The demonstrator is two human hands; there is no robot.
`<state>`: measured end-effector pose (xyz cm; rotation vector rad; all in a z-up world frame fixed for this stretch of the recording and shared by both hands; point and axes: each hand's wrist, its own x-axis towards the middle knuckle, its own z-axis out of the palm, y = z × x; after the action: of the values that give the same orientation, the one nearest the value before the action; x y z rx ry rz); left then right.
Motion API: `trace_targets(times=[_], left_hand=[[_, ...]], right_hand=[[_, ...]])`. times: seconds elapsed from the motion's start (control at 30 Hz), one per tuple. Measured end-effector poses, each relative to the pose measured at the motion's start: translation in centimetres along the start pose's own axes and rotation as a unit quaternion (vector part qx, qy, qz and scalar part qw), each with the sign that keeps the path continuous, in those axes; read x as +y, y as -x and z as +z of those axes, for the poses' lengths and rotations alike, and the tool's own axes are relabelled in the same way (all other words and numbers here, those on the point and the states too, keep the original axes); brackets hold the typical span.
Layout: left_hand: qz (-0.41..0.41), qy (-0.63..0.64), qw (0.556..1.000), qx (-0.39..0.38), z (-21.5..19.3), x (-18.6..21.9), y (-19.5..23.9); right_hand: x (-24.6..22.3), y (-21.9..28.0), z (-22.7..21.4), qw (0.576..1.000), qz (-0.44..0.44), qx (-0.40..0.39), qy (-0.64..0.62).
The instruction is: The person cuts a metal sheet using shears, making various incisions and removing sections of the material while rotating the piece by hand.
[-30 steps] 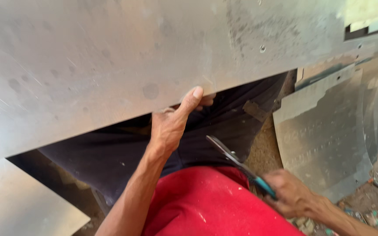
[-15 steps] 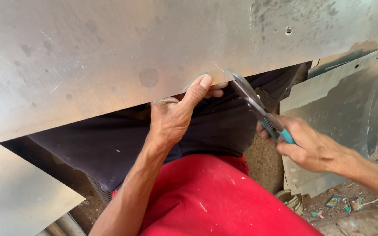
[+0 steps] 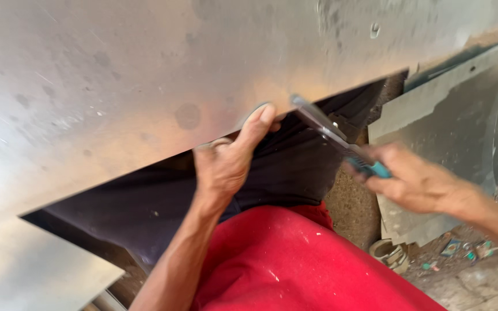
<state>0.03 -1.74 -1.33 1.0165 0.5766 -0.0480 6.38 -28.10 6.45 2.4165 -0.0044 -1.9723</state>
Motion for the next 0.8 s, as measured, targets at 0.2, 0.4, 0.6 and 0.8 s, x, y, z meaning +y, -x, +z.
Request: trace_targets(times=[0.2, 0.4, 0.6, 0.8], left_hand=[[-0.091, -0.087, 0.992, -0.026, 4.7, -2.1, -2.8], [-0.149, -0.067, 0.986, 0.007, 5.1, -1.7, -2.5], [-0.071, 0.020, 0.997, 0.007, 4.9, -1.8, -2.6], [-0.137, 0.043, 0.988, 0.058, 9.5, -2.4, -2.4]], right_hand=[[-8.6, -0.8, 9.8, 0.853, -0.206, 0.102, -0.469], [-12.3, -2.5, 11.3, 0.770, -0.241, 0.244, -0.538], [-7.2, -3.0, 10.3, 0.866, -0.136, 0.304, -0.374], [3.3, -3.4, 10.1, 0.889, -0.111, 0.439, -0.063]])
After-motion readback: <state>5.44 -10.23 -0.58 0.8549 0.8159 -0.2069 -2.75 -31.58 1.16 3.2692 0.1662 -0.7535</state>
